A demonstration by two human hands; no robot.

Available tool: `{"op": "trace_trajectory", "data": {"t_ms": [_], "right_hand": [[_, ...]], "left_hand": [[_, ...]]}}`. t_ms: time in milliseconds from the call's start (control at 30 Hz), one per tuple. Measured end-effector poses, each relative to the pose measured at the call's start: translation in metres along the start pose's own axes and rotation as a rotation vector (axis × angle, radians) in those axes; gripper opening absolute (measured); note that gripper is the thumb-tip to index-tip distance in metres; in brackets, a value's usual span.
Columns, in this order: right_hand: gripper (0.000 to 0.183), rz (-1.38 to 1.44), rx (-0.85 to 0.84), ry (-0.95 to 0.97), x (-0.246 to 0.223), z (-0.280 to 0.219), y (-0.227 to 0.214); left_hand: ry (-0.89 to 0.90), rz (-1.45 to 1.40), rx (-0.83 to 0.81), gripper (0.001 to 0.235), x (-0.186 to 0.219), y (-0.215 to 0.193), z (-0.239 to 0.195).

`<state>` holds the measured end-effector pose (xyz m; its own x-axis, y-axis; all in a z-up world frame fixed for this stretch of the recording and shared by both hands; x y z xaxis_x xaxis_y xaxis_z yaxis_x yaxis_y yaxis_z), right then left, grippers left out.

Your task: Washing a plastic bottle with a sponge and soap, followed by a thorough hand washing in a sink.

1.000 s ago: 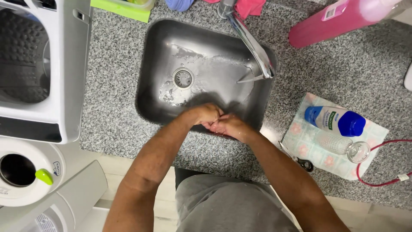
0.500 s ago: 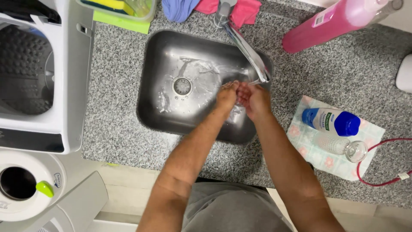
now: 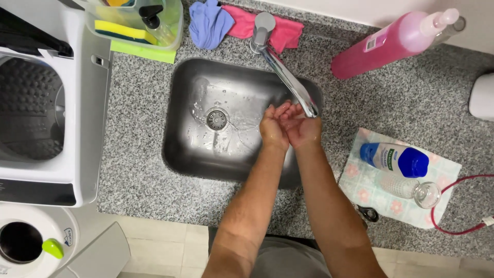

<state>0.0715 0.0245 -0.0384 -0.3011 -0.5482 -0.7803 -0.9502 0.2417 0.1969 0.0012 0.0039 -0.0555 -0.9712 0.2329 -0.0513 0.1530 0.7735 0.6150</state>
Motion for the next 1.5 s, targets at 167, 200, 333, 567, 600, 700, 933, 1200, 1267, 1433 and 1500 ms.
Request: {"op": "trace_trajectory", "data": {"t_ms": [167,200,333,567,600,700,933,1200,1267,1433,1500], "right_hand": [[0.011,-0.076,-0.042,-0.001,-0.002,0.002,-0.001],[0.011,-0.077,-0.044,0.000,-0.002,0.002,0.000],[0.013,-0.136,-0.074,-0.002,-0.001,0.001,0.004],[0.017,-0.237,-0.135,-0.009,0.007,-0.008,0.028],[0.017,-0.239,-0.140,-0.009,0.006,-0.003,0.039],[0.018,-0.280,-0.171,-0.003,0.007,0.013,0.075],[0.023,-0.374,-0.233,0.008,0.014,0.030,0.141],[0.027,-0.469,-0.261,-0.001,0.016,-0.021,0.068],[0.029,-0.507,-0.264,-0.001,0.011,-0.025,0.049],[0.032,-0.556,-0.246,-0.008,-0.005,-0.022,0.027],[0.033,-0.569,-0.243,-0.015,-0.012,-0.020,0.022]], "left_hand": [[-0.008,-0.005,-0.019,0.056,0.000,0.005,-0.004],[-0.006,-0.007,-0.020,0.056,0.000,0.001,0.001],[0.029,0.005,0.011,0.054,0.000,-0.013,0.015],[-0.016,0.069,0.240,0.041,0.013,-0.033,0.019],[-0.013,0.066,0.239,0.041,0.020,-0.037,0.036],[0.004,-0.031,0.217,0.041,0.052,-0.049,0.089],[0.205,-0.185,0.099,0.035,0.143,0.024,-0.021],[0.041,-0.075,0.281,0.034,0.058,-0.045,0.010],[0.008,0.019,0.283,0.038,0.037,-0.037,0.000],[0.009,0.168,0.267,0.039,0.013,-0.013,-0.010],[0.011,0.175,0.257,0.038,0.008,-0.009,-0.004]]}}
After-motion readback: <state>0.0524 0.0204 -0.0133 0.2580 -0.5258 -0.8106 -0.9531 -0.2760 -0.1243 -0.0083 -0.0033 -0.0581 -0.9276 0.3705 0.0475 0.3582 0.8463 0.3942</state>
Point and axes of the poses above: each hand's wrist, its own z-axis towards the middle knuckle, its own y-axis out of the palm, x = y × z, the point moved 5 cm from there along z, towards the middle knuckle, and after that the axes turned 15 degrees about -y, right-handed, at the moved point
